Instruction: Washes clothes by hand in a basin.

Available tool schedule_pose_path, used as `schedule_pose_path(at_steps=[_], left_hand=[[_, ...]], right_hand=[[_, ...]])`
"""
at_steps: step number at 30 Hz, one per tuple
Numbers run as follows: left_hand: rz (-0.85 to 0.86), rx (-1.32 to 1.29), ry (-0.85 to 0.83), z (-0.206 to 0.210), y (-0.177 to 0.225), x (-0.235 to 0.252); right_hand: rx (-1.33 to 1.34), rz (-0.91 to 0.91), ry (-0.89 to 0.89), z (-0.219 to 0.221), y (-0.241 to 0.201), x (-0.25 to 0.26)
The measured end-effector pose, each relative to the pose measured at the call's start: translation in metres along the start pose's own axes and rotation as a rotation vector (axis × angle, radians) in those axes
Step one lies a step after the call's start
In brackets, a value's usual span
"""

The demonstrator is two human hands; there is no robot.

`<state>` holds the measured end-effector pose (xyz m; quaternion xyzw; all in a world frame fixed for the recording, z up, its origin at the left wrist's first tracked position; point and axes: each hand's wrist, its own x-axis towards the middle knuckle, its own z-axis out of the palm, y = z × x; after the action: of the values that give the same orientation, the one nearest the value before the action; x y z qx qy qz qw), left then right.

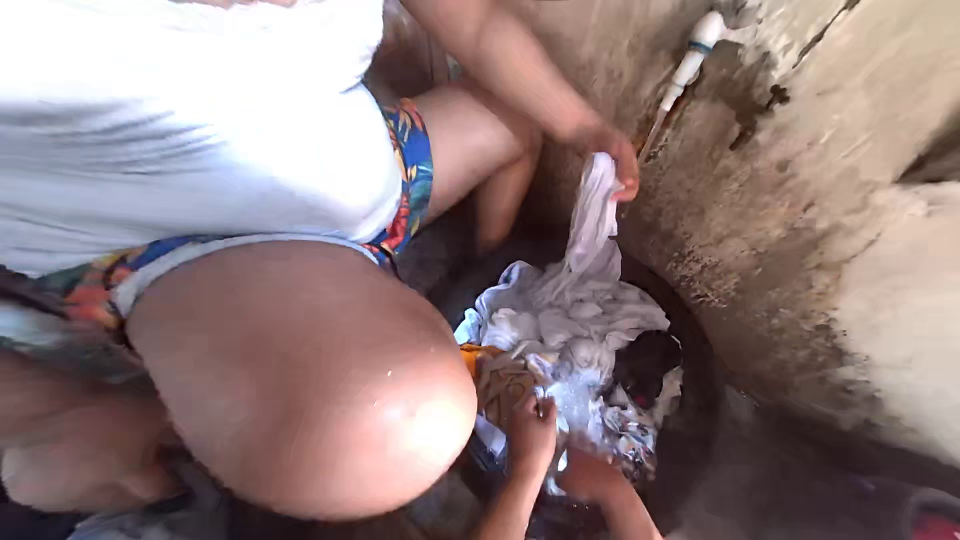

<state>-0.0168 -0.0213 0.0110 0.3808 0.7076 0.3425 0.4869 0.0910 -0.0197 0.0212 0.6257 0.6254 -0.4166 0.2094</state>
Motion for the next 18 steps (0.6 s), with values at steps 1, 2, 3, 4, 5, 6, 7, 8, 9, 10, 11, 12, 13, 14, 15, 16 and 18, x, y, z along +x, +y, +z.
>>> schedule_pose_path(at_steps=[1, 2, 3, 4, 5, 6, 7, 8, 9, 10, 11, 12, 13, 14, 15, 16, 18], left_hand=[[0.005, -0.073, 0.043, 0.0, 0.011, -0.009], [0.024, -0.144, 0.082, 0.001, 0.021, -0.02], [0.064, -0.216, 0.11, 0.002, 0.028, -0.031], [0.108, -0.299, 0.114, 0.003, 0.035, -0.041], [0.143, -0.377, 0.089, 0.003, 0.039, -0.051], [0.172, -0.434, 0.07, 0.005, 0.04, -0.057], [0.19, -0.445, 0.07, 0.007, 0.04, -0.064], [0.206, -0.391, 0.105, 0.006, 0.039, -0.069], [0.223, -0.276, 0.183, 0.003, 0.037, -0.071], [0.235, -0.151, 0.272, 0.001, 0.031, -0.072], [0.235, -0.053, 0.352, 0.001, 0.023, -0.07], [0.226, -0.004, 0.424, 0.003, 0.013, -0.067], [0.206, 0.014, 0.486, 0.004, 0.003, -0.064], [0.179, 0.014, 0.523, 0.005, -0.005, -0.061], [0.15, -0.001, 0.524, 0.003, -0.012, -0.059], [0.139, -0.031, 0.496, 0.0, -0.015, -0.056], [0.133, -0.165, 0.446, -0.008, -0.01, -0.05]], right_hand=[[0.109, -0.052, -0.005, -0.001, -0.006, -0.019], [0.248, -0.096, 0.106, 0.001, -0.007, -0.03], [0.38, -0.11, 0.299, 0.002, -0.006, -0.036], [0.473, -0.082, 0.511, 0.001, -0.004, -0.036], [0.528, -0.03, 0.686, -0.001, -0.001, -0.033], [0.576, 0.013, 0.782, -0.003, 0.004, -0.032], [0.653, 0.017, 0.82, -0.004, 0.008, -0.035], [0.767, -0.027, 0.825, -0.005, 0.01, -0.041], [0.887, -0.105, 0.816, -0.009, 0.009, -0.053], [0.943, -0.204, 0.807, -0.016, 0.007, -0.068], [0.935, -0.306, 0.804, -0.025, 0.003, -0.086], [0.906, -0.4, 0.813, -0.035, -0.001, -0.104], [0.886, -0.482, 0.823, -0.045, -0.007, -0.123], [0.905, -0.544, 0.844, -0.055, -0.011, -0.141], [0.942, -0.597, 0.869, -0.062, -0.014, -0.155], [0.959, -0.638, 0.91, -0.068, -0.014, -0.165], [0.728, -0.674, 1.082, -0.074, -0.005, -0.17]])
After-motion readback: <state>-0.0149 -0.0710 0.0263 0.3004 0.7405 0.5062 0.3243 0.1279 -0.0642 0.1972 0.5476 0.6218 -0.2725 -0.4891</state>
